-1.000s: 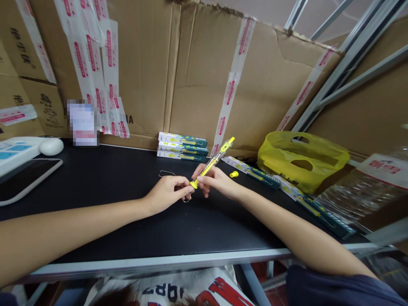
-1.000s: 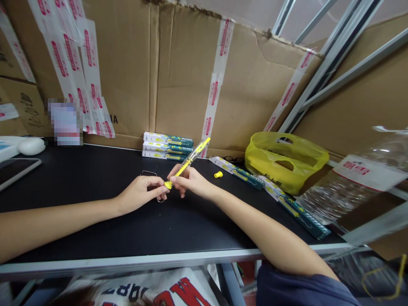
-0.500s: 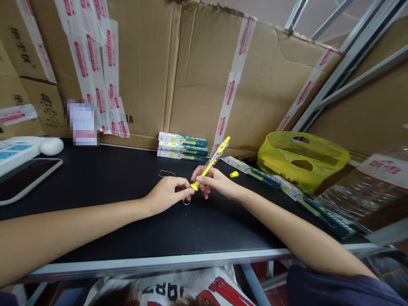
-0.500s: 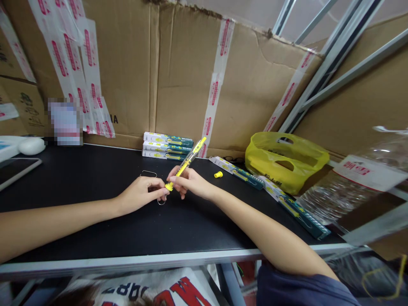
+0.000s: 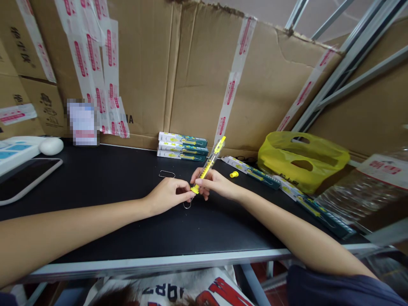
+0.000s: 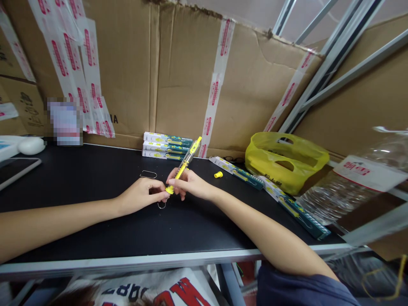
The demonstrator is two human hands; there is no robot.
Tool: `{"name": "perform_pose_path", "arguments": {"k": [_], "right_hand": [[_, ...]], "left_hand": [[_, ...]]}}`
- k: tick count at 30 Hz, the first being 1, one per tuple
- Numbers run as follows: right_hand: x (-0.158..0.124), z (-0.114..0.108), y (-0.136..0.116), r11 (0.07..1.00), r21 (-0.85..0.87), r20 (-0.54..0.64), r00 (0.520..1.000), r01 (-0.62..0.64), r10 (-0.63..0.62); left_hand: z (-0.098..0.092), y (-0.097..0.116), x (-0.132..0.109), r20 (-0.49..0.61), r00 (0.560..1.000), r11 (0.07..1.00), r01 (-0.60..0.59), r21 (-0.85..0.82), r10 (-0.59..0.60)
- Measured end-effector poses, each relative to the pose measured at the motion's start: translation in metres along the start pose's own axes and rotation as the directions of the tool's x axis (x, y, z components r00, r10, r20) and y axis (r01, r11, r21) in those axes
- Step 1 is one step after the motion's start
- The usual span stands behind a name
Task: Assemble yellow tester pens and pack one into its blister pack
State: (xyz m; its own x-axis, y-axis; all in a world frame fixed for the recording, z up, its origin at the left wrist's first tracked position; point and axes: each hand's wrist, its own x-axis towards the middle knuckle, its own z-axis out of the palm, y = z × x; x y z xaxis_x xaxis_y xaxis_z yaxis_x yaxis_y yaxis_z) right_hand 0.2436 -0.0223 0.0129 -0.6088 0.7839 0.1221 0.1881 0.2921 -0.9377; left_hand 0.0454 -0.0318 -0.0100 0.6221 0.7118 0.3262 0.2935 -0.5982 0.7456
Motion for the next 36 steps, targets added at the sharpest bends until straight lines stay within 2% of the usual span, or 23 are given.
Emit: {"name": "perform_pose_path", "arguments": {"k": [19,36], "right_hand": [[0.0012,-0.0001,0.0062,0.996,-0.091,0.038,0.999,0.007,-0.003],[0.0008,0.0027,0.0044,0.997,-0.073,0.031,0.999,0.014,-0.012]], "left_hand": [[0.0006,-0.0045,-0.0008,0.035,0.999,0.995,-0.011,0.102,0.008],[0.0012,-0.0048,-0.0007,0.046,0.999,0.991,-0.023,0.134,0.017]]}}
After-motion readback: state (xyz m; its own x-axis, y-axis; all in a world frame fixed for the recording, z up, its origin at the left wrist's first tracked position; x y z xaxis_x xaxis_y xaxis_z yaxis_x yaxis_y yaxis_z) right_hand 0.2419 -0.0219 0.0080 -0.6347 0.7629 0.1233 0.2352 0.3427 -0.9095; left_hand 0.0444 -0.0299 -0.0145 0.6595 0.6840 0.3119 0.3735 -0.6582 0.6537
